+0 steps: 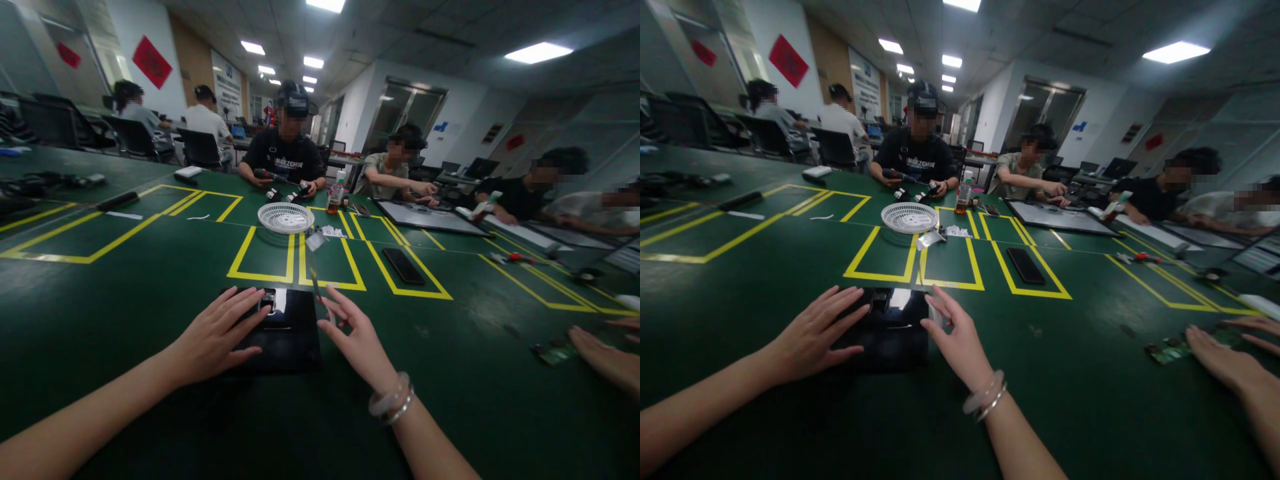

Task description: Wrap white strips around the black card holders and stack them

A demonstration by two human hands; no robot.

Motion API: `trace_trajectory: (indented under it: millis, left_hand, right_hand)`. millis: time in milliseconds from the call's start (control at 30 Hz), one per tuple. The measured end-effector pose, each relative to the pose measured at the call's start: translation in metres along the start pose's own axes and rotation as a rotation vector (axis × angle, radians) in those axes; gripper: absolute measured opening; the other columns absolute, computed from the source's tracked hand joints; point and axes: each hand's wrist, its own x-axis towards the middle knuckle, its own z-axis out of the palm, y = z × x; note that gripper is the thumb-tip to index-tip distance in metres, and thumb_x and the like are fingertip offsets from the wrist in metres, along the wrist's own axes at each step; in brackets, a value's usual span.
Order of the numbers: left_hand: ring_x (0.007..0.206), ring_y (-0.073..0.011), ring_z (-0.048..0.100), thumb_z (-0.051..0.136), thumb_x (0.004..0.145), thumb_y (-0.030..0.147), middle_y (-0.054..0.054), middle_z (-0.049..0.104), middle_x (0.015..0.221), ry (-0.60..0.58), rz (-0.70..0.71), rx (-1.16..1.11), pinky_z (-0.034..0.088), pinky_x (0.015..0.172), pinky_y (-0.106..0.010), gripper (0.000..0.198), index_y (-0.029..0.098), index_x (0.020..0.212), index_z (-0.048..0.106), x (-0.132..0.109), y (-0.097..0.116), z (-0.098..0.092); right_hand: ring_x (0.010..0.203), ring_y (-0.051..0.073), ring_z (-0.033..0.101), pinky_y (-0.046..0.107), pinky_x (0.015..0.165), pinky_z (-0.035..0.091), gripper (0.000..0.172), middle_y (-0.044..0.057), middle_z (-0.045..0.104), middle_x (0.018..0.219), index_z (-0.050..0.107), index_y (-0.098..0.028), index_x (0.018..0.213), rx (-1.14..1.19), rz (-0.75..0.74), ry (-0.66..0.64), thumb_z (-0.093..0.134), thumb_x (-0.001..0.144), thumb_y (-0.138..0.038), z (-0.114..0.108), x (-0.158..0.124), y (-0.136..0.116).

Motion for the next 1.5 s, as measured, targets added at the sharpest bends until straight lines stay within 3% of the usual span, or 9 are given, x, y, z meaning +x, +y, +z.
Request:
trace_trajectory:
  millis: [133, 233, 333, 467, 600, 867, 1067, 1300, 1500]
  left_hand:
    - [0.132, -0.0257, 0.047, 0.066, 0.095, 0.034, -0.008, 0.051, 0.14, 0.167, 0.073, 0.075, 0.02, 0.123, -0.041, 0.053, 0.025, 0.144, 0.047, -0.004, 0.001, -0.001]
    - [0.131, -0.0245, 0.048, 0.062, 0.098, 0.034, -0.007, 0.052, 0.14, 0.059, 0.135, 0.042, 0.019, 0.123, -0.043, 0.043, 0.024, 0.139, 0.052, -0.001, 0.0, 0.0]
    - [0.123, -0.0263, 0.054, 0.057, 0.099, 0.025, -0.007, 0.056, 0.136, -0.123, 0.139, -0.045, 0.035, 0.113, -0.048, 0.031, 0.023, 0.13, 0.06, 0.003, -0.004, 0.004]
    - [0.103, -0.0231, 0.063, 0.059, 0.095, 0.017, -0.005, 0.065, 0.119, -0.248, 0.088, -0.119, 0.051, 0.09, -0.038, 0.024, 0.024, 0.117, 0.066, 0.004, -0.007, 0.008]
    - [0.104, -0.0241, 0.062, 0.059, 0.094, 0.014, -0.005, 0.066, 0.114, -0.282, 0.114, -0.151, 0.05, 0.086, -0.037, 0.026, 0.023, 0.118, 0.064, 0.005, -0.006, 0.007]
    - [0.096, -0.0221, 0.062, 0.062, 0.091, 0.014, -0.005, 0.066, 0.107, -0.312, 0.11, -0.196, 0.047, 0.087, -0.037, 0.021, 0.022, 0.11, 0.066, 0.006, -0.004, 0.005]
    - [0.118, -0.0298, 0.054, 0.073, 0.086, 0.03, -0.006, 0.057, 0.133, -0.347, 0.015, -0.167, 0.044, 0.1, -0.046, 0.035, 0.026, 0.12, 0.065, 0.007, -0.001, 0.001]
    - [0.138, -0.0336, 0.037, 0.065, 0.082, 0.07, -0.01, 0.038, 0.152, -0.472, -0.14, -0.174, 0.027, 0.116, -0.051, 0.09, 0.023, 0.153, 0.037, 0.0, -0.008, 0.006]
    - [0.138, -0.0326, 0.038, 0.071, 0.078, 0.068, -0.011, 0.037, 0.153, -0.46, -0.127, -0.208, 0.025, 0.117, -0.053, 0.098, 0.023, 0.155, 0.031, -0.002, -0.009, 0.005]
  right_hand:
    - [0.109, 0.026, 0.061, 0.045, 0.093, 0.047, 0.057, 0.008, 0.068, 0.121, 0.048, -0.03, 0.143, -0.556, -0.25, -0.165, 0.062, 0.09, -0.018, 0.006, -0.009, -0.008]
    - [0.102, 0.023, 0.061, 0.041, 0.088, 0.048, 0.058, 0.007, 0.069, 0.116, 0.045, -0.029, 0.144, -0.78, -0.34, -0.296, 0.06, 0.091, -0.013, 0.014, -0.013, -0.007]
    - [0.108, 0.022, 0.06, 0.039, 0.092, 0.046, 0.054, 0.006, 0.066, 0.127, 0.045, -0.027, 0.144, -0.812, -0.381, -0.329, 0.059, 0.093, -0.016, 0.021, -0.015, -0.003]
    - [0.115, 0.021, 0.058, 0.04, 0.096, 0.044, 0.042, 0.003, 0.063, 0.134, 0.054, -0.028, 0.136, -0.847, -0.389, -0.3, 0.058, 0.095, -0.02, 0.022, -0.014, 0.001]
    - [0.108, 0.021, 0.061, 0.04, 0.092, 0.046, 0.027, 0.001, 0.068, 0.125, 0.064, -0.028, 0.122, -0.905, -0.386, -0.294, 0.056, 0.097, -0.021, 0.021, -0.013, 0.001]
    - [0.106, 0.02, 0.061, 0.037, 0.088, 0.047, 0.026, 0.002, 0.068, 0.122, 0.064, -0.03, 0.12, -0.971, -0.43, -0.357, 0.054, 0.098, -0.021, 0.022, -0.014, -0.005]
    - [0.112, 0.025, 0.057, 0.044, 0.097, 0.044, 0.024, 0.005, 0.066, 0.123, 0.066, -0.028, 0.118, -1.001, -0.402, -0.337, 0.058, 0.096, -0.024, 0.024, -0.019, -0.014]
    - [0.117, 0.026, 0.054, 0.047, 0.1, 0.043, 0.022, 0.005, 0.064, 0.127, 0.067, -0.03, 0.116, -1.028, -0.412, -0.305, 0.058, 0.095, -0.027, 0.025, -0.019, -0.016]
    - [0.118, 0.025, 0.055, 0.049, 0.106, 0.038, 0.028, 0.006, 0.062, 0.13, 0.064, -0.029, 0.121, -0.977, -0.463, -0.242, 0.06, 0.094, -0.025, 0.021, -0.016, -0.012]
